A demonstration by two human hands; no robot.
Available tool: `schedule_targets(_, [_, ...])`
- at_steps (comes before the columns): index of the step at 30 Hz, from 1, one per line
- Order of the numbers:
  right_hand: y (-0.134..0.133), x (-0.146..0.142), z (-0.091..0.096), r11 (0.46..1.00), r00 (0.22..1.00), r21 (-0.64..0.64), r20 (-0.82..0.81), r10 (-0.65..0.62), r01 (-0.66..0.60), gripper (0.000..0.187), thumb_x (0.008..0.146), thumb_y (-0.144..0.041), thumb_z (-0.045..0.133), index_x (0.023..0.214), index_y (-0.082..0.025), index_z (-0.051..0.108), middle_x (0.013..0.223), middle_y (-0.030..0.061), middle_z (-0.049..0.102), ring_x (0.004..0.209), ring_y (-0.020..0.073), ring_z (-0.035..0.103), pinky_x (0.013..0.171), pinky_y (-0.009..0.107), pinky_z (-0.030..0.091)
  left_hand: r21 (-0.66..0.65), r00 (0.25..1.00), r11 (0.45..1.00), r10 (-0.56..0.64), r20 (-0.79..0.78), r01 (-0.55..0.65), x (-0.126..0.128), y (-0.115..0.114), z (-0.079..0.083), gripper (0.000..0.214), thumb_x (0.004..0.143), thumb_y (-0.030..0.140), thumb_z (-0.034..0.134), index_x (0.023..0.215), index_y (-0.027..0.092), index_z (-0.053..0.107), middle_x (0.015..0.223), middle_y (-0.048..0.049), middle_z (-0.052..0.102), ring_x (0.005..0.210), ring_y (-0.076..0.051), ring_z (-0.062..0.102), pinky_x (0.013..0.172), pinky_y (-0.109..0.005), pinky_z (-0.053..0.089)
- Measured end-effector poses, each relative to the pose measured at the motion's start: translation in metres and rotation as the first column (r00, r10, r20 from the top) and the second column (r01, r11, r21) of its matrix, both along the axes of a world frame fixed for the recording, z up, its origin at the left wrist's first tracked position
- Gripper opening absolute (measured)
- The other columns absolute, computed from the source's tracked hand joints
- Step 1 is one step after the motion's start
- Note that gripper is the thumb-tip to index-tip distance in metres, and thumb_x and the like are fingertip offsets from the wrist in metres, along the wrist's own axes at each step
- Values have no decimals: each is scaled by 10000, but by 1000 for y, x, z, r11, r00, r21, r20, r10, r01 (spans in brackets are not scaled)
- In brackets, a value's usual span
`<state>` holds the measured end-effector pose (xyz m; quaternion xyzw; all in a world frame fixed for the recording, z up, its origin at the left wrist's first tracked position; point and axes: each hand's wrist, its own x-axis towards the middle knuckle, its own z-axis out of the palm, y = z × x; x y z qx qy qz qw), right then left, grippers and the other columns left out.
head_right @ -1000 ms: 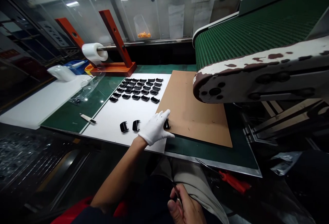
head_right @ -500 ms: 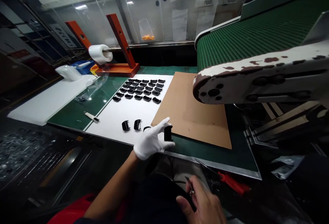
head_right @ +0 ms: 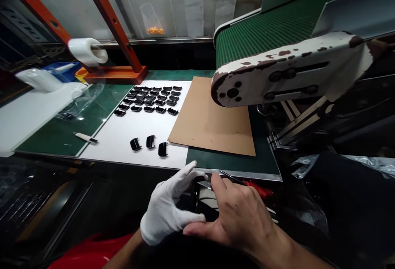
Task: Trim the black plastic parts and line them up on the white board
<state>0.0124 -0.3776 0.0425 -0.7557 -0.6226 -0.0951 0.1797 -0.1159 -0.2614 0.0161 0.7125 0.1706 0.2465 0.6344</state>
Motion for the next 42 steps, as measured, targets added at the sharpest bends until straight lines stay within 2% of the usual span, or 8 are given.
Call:
schedule_targets(7, [-4, -2, -1, 997, 999, -82, -35, -16, 13, 753, 702, -853, 166, 722, -187, 517, 465, 11, 551, 392, 197, 554, 382, 298, 277, -17, 1000, 1000, 11, 8, -11, -3, -6, -2, 899, 518, 191, 867, 1328, 216, 477, 1122, -36, 685, 992, -221, 666, 922, -268, 546])
schedule_targets(12, [-3, -2, -4, 997, 1000, -76, -18, -14, 12, 737, 740, -823, 134, 712, -194, 517, 469, 2, 565, 395, 188, 566, 393, 302, 254, -66, 999, 997, 34, 19, -32, -2, -7, -3, 862, 519, 196, 865, 1304, 213, 508, 1089, -34, 702, 975, -224, 673, 887, -257, 564])
schedule_targets(20, [-2, 1, -10, 996, 997, -89, 76, 13, -6, 753, 787, -775, 87, 695, -181, 539, 507, 16, 589, 402, 208, 591, 385, 318, 205, -99, 994, 990, 92, -60, -98, 0, -10, -10, 825, 509, 205, 870, 1267, 194, 545, 1070, -35, 711, 986, -215, 671, 892, -241, 560])
schedule_targets(31, [2, 4, -16, 994, 992, -110, 127, 28, -14, 738, 814, -746, 88, 649, -185, 537, 452, 13, 556, 355, 192, 546, 382, 299, 160, -160, 992, 980, 112, -60, -120, 3, -9, -19, 788, 544, 238, 859, 1265, 162, 549, 1080, -73, 703, 989, -224, 668, 904, -252, 557])
schedule_targets(42, [5, 2, -18, 995, 983, -95, 179, 47, -30, 693, 873, -666, 99, 627, -194, 542, 438, -4, 532, 338, 173, 523, 364, 288, 171, -265, 987, 951, 148, -70, -161, 4, -8, -19, 757, 538, 162, 851, 1239, 155, 565, 1084, -58, 700, 981, -197, 667, 896, -211, 550])
